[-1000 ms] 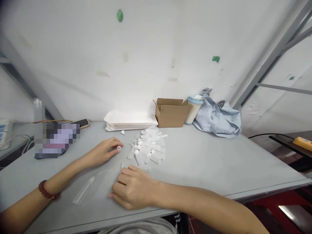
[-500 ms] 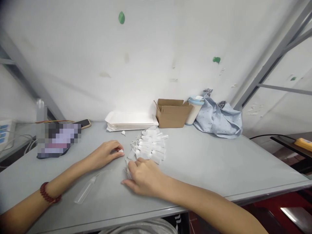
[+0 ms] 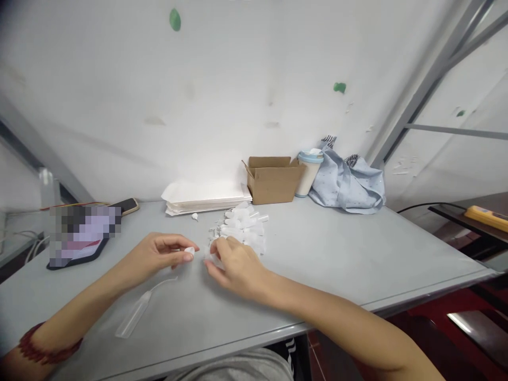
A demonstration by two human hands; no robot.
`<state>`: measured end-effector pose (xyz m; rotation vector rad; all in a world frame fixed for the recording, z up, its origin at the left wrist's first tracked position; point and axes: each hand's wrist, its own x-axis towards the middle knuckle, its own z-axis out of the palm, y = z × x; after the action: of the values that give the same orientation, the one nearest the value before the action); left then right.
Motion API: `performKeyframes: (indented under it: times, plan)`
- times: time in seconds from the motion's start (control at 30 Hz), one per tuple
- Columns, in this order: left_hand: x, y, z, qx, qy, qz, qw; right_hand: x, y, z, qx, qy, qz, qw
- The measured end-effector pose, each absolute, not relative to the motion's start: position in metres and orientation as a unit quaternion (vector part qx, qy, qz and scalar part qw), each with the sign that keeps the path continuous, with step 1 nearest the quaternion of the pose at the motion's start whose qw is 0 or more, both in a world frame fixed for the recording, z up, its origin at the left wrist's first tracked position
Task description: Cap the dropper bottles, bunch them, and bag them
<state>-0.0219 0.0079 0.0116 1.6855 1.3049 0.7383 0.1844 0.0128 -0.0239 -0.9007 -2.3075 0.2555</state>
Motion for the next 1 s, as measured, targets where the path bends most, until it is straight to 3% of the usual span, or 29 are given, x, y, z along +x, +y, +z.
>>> performKeyframes:
  times: [0.2, 0.63, 1.0]
  plan:
    - [-0.021, 0.009, 0.009, 0.674, 0.523, 0.274, 0.444, 0.187, 0.019, -0.022, -0.333, -0.849, 0.095, 0.399]
    - [-0.018, 0.007, 0.008, 0.715, 0.487, 0.238, 0.442, 0.186, 0.023, -0.027, -0.233, -0.910, 0.014, 0.342]
    - [-0.014, 0.007, -0.001, 0.720, 0.486, 0.260, 0.421, 0.184, 0.023, -0.033, -0.257, -0.902, 0.047, 0.345]
